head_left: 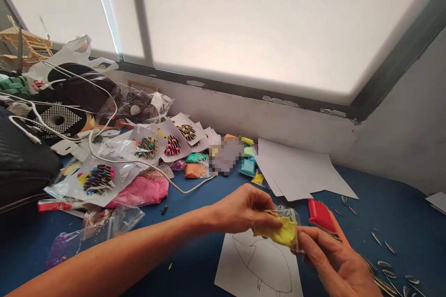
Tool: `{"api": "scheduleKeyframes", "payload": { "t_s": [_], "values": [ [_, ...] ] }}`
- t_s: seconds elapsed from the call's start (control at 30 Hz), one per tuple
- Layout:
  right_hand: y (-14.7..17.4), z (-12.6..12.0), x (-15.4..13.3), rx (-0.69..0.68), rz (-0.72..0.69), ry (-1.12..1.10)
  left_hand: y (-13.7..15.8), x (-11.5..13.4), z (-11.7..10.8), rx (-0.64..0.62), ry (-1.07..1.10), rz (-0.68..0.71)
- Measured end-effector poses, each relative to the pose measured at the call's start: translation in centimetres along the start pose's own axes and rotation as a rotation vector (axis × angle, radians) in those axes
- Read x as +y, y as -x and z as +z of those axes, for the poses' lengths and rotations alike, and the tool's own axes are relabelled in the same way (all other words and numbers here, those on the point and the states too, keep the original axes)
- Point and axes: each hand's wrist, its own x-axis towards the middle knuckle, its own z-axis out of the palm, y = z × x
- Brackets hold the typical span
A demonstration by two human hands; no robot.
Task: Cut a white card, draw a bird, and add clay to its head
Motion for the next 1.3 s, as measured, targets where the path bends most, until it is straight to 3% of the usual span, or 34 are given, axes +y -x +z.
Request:
{"api": "scheduleKeyframes", "payload": {
  "t_s": [0.17,0.27,0.43,0.7,1.1,1.2,1.3],
  "values": [
    [-0.1,0.5,-0.8,0.053,0.155,-0.312,0.2,0.6,0.1,-0.131,0.146,-0.054],
    [0.3,1.0,-1.0,0.085,0.170,-0.359,0.3,0.5,0.0,-0.152,0.170,-0.062],
    [0.1,1.5,-0.3,-0.014,0.172,-0.379,0.1,0.0,-0.3,-0.174,0.130,-0.078],
    [-2.0,1.5,-0.9,-0.093,0.185,-0.405,-0.2,-0.6,-1.0,-0.087,0.114,-0.030],
    [-1.1,1.4,1.0,-0.112,0.154,-0.371,-0.4,-0.1,-1.5,0.056,0.172,-0.065],
    [-1.2,1.4,1.2,-0.074,0.190,-0.413,-0.2,0.2,-1.2,0.026,0.149,-0.076],
    [-0.9,1.5,0.6,-0.172,0.230,-0.426,-0.1,0.3,-0.5,-0.041,0.119,-0.106]
  ]
}}
